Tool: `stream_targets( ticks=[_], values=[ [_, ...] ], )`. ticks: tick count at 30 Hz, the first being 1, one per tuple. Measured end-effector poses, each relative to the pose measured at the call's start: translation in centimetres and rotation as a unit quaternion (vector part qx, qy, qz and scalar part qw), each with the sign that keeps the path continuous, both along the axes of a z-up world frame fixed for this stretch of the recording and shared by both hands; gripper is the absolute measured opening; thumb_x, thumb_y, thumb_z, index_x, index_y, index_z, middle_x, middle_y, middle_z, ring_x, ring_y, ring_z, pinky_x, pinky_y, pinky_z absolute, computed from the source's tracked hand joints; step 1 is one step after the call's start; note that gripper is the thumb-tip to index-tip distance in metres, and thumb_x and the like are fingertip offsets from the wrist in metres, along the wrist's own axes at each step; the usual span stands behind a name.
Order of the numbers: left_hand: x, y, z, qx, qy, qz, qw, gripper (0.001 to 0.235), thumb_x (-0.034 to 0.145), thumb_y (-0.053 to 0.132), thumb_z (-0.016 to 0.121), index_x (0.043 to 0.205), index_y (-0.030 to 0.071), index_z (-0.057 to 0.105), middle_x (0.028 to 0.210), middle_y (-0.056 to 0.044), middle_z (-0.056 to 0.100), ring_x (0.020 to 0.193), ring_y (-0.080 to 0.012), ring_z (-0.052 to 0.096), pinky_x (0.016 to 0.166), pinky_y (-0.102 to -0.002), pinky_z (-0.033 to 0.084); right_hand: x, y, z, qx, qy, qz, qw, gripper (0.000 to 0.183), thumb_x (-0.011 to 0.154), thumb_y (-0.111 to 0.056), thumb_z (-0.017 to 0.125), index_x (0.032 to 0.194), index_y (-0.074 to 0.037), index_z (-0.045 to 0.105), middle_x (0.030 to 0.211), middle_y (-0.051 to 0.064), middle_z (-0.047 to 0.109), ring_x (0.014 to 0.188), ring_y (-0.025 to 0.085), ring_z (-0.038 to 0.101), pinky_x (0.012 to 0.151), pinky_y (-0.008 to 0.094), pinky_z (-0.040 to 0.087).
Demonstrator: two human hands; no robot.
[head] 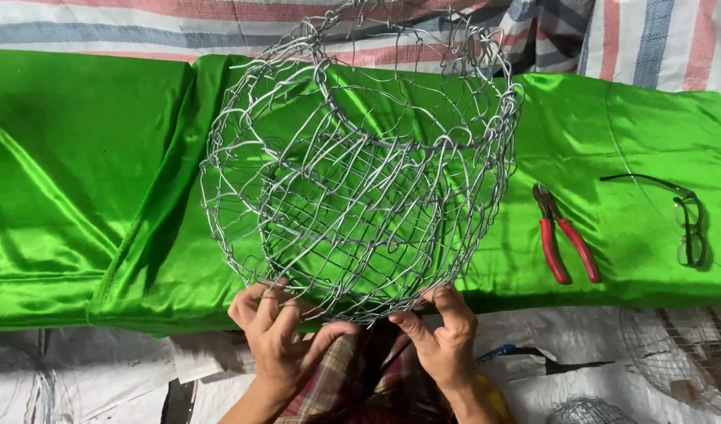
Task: Manually adjusting and shaping a wire mesh basket structure by bending the wires and checking the alignment.
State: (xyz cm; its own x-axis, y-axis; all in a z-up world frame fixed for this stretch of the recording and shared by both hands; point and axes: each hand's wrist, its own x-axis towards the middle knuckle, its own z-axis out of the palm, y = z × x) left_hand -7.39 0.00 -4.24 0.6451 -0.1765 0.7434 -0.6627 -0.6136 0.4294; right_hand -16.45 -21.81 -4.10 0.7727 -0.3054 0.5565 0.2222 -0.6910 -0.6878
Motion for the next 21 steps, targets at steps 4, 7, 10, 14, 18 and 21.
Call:
stream_targets(
  ticks=[4,7,10,14,18,21],
  values=[
    [-0.2,-0.1,0.2,-0.033,0.0,-0.017,0.999,0.065,0.064,0.074,0.075,0.075,0.014,0.053,0.097,-0.006,0.065,0.104,-0.0307,0.052,0.096,-0.044,0.031,-0.1,0.4,-0.6,0.012,-0.009,-0.037,0.999,0.038,0.08,-0.031,0.084,0.09,-0.005,0.059,0.082,0.004,0.059,0.077,0.019,0.06,0.072,0.033,0.053],
    [0.1,0.9,1.2,-0.035,0.011,-0.066,0.997,0.056,0.07,0.065,0.078,0.091,0.017,0.061,0.11,-0.004,0.068,0.117,-0.0293,0.054,0.105,-0.043,0.032,-1.5,-0.3,-2.3,0.023,-0.021,-0.029,0.999,0.041,0.084,-0.03,0.081,0.106,-0.004,0.059,0.097,0.008,0.063,0.089,0.02,0.063,0.083,0.033,0.055],
    [0.3,2.5,1.4,-0.09,-0.002,-0.109,0.99,0.051,0.083,0.057,0.071,0.112,0.016,0.064,0.124,-0.006,0.065,0.131,-0.0304,0.056,0.118,-0.046,0.037,-2.1,-1.3,-1.6,0.1,-0.082,-0.031,0.991,0.041,0.093,-0.022,0.07,0.123,-0.003,0.051,0.11,0.012,0.064,0.095,0.021,0.067,0.086,0.03,0.059],
    [2.8,2.1,3.5,-0.232,-0.007,-0.038,0.972,0.045,0.102,0.029,0.046,0.142,0.01,0.04,0.148,-0.011,0.043,0.141,-0.0276,0.04,0.126,-0.045,0.034,0.2,-5.6,1.0,0.26,-0.027,-0.1,0.96,0.053,0.104,-0.041,0.048,0.147,-0.015,0.035,0.127,0.014,0.058,0.1,0.023,0.063,0.089,0.043,0.06],
    [7.7,1.5,4.9,-0.399,0.317,-0.107,0.854,0.089,0.093,0.069,0.034,0.157,0.008,0.024,0.164,-0.016,0.031,0.147,-0.0296,0.036,0.121,-0.049,0.027,5.9,-7.7,3.5,0.336,0.096,-0.092,0.933,0.095,0.081,-0.079,0.031,0.156,-0.021,0.029,0.15,0.02,0.043,0.121,0.032,0.057,0.099,0.058,0.048],
    [10.1,0.1,6.0,-0.488,0.355,-0.148,0.784,0.084,0.099,0.063,0.04,0.162,0.011,0.023,0.151,-0.028,0.032,0.128,-0.0462,0.04,0.108,-0.059,0.029,7.3,-6.3,5.2,0.43,0.067,0.037,0.9,0.09,0.093,-0.074,0.028,0.163,-0.018,0.021,0.15,0.024,0.045,0.128,0.038,0.048,0.097,0.053,0.045]
  ],
)
